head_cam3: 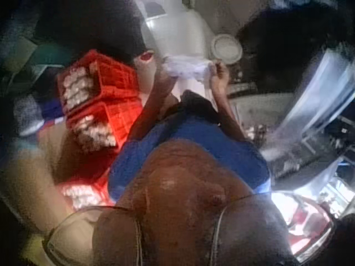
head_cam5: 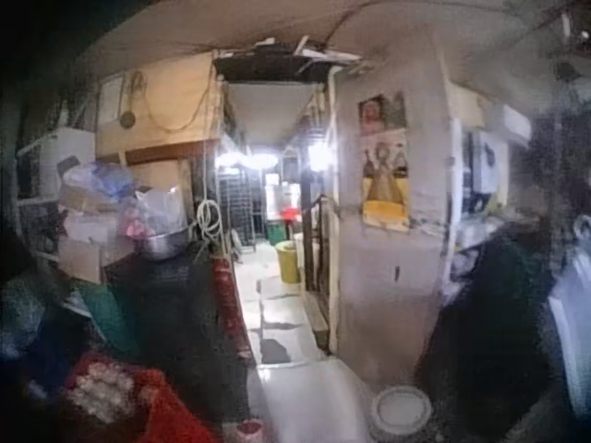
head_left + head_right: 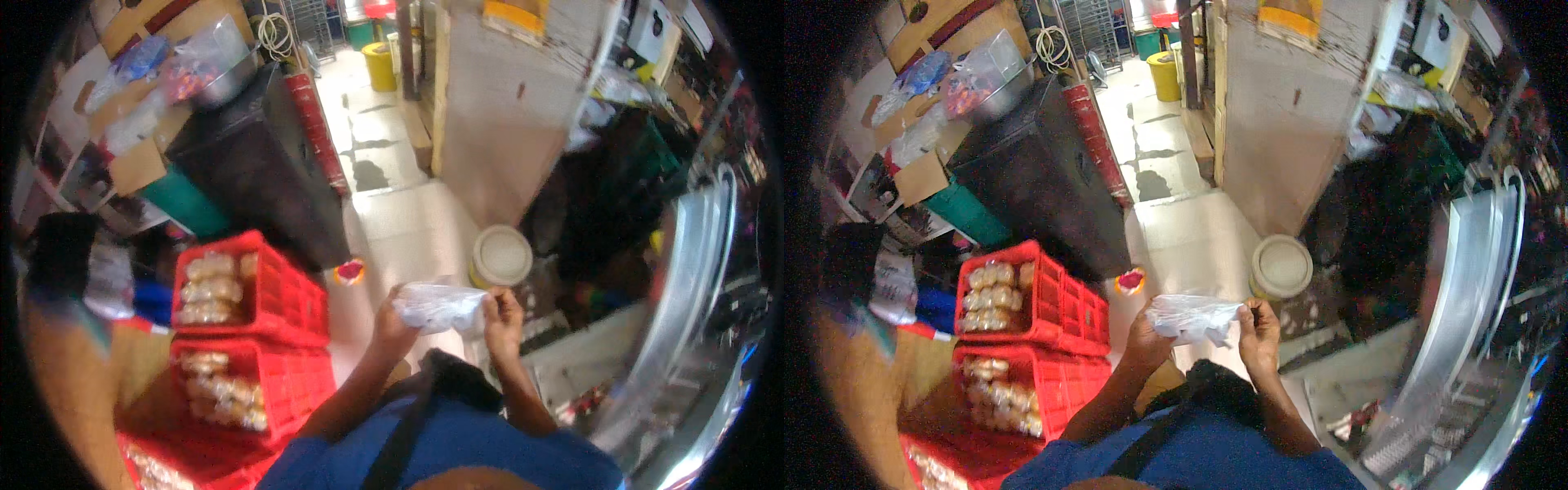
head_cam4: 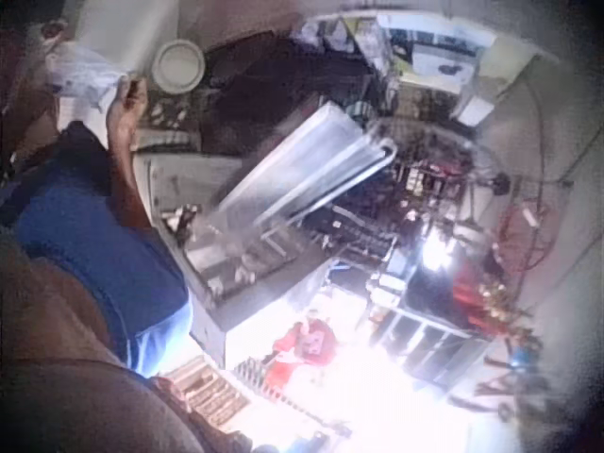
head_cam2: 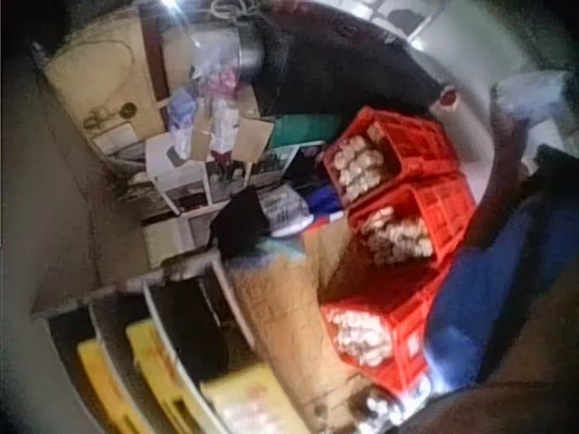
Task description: The person uses a cordless drill to attach a blue light fixture to a metal table. They then walk to a bakery rack, retrieve a loaf of bread, and place it in a plastic bag. Finally, they return to the table, open a cash box, and count coins.
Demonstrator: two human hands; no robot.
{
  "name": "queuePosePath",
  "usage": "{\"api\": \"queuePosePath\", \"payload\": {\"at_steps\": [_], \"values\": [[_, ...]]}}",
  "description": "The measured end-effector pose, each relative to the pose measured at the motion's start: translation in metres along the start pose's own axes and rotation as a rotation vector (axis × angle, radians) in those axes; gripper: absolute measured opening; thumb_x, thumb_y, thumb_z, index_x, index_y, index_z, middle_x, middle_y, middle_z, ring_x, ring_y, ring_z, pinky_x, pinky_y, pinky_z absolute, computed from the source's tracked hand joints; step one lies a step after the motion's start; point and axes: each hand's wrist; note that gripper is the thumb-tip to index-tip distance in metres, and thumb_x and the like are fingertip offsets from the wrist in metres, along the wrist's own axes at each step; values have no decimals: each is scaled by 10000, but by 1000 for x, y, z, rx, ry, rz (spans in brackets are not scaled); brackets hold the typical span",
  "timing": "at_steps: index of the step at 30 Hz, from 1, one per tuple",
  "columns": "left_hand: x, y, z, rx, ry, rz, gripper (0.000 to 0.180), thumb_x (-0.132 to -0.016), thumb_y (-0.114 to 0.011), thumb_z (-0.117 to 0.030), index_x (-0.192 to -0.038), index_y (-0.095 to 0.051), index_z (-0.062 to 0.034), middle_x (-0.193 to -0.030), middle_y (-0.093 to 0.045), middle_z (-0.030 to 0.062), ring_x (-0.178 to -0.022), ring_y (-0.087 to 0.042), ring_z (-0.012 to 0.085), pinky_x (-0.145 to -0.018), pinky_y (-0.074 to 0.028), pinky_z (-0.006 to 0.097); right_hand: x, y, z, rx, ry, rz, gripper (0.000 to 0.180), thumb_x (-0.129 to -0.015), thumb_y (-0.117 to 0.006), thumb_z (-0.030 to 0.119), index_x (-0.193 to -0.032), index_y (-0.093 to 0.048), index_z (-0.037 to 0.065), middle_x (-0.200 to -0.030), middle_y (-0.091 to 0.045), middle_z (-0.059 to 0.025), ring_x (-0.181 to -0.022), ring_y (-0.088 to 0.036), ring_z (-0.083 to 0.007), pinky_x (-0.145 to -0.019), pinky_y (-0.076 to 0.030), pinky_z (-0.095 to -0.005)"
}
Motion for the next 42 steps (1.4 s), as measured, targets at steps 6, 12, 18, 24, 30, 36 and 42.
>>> {"api": "queuePosePath", "payload": {"at_steps": [6,12,18,24,30,36,42], "values": [[-181,102,42,-498,-287,-108,485,-797,-578,82,-1273,-493,41,-1043,-631,91,-969,-623,183,-924,-516,321,-190,-133,7,-633,-388,-13,143,-1013,-570,203,-926,-558,90,-808,-579,-10,-772,-586,-136,-783,-501,-318],[-389,144,31,279,369,168,286,-853,-653,-2,-1126,-572,-22,-939,-649,3,-870,-633,140,-801,-529,272,-371,-191,14,-428,-286,-90,106,-1008,-570,203,-951,-569,114,-748,-539,36,-723,-546,-74,-694,-477,-268],[-553,209,-18,-613,-158,364,1099,-622,-884,-280,-1509,-265,-78,-1507,-356,204,-1413,-327,372,-1205,-228,439,-554,-268,-38,383,31,315,139,-951,-626,120,-1004,-626,-8,-819,-634,-54,-763,-581,-116,-707,-482,-274],[-721,224,-17,-550,-97,-73,337,-775,-624,-5,-1109,-585,-20,-1009,-604,180,-949,-614,345,-871,-500,393,-715,-400,-48,210,267,886,267,-873,-669,103,-1126,-604,48,-960,-687,-192,-875,-679,-377,-767,-535,-407],[-845,315,34,-424,-58,-473,380,-719,-492,23,-1096,-533,-4,-1041,-552,164,-1048,-533,328,-971,-414,399,-880,-477,-142,610,307,926,446,-729,-699,4,-1157,-590,62,-1023,-672,-164,-891,-673,-345,-793,-538,-430],[-981,346,-7,-382,-98,-100,222,-804,-562,9,-983,-667,-69,-976,-551,99,-878,-555,224,-863,-443,335,-1051,-515,-189,650,97,451,269,-712,-548,-9,-974,-605,3,-875,-638,-132,-841,-624,-302,-759,-509,-387],[-1130,436,35,-578,141,-88,289,-728,-604,6,-976,-725,-78,-999,-563,145,-999,-564,310,-915,-462,407,-1180,-586,-235,-401,-697,328,229,-903,-566,16,-1132,-552,32,-970,-660,-92,-846,-674,-195,-741,-593,-339]]}}
Point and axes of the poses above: each hand's wrist, its own x-axis away from the middle knuckle, its own y-axis out of the back of the hand, z = x × y
